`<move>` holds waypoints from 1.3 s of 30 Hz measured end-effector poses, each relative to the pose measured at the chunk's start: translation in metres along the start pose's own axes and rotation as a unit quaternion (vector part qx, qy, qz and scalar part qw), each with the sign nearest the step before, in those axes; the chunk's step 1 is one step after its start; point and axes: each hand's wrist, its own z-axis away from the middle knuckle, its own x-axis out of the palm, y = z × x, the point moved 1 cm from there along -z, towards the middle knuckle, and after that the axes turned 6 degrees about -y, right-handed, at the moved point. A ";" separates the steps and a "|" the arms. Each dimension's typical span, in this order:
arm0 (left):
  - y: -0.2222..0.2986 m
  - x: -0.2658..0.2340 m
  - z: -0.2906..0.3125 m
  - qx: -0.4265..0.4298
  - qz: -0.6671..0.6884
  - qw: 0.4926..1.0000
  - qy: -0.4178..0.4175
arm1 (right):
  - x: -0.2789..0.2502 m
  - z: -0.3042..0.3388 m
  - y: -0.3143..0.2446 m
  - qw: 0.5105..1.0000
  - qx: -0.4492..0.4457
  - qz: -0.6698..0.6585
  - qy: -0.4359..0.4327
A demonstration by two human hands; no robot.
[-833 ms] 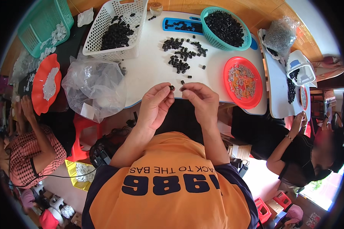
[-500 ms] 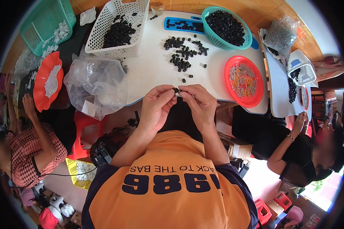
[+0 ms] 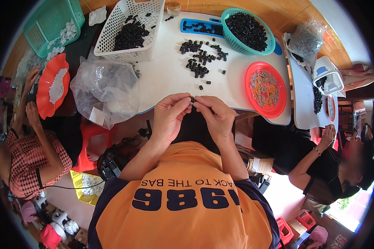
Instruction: The person is manually assembling small black plastic components by inserting small orange parts into them.
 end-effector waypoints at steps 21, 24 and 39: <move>0.001 -0.008 -0.013 -0.195 0.053 0.977 -0.064 | -0.018 -0.003 0.010 0.983 0.051 -0.085 -0.156; 0.002 -0.007 -0.012 -0.179 0.032 0.982 -0.056 | -0.020 0.001 0.010 0.980 0.069 -0.080 -0.168; -0.004 0.003 -0.009 -0.264 0.121 0.954 -0.068 | -0.018 0.013 0.020 0.995 0.018 -0.060 -0.073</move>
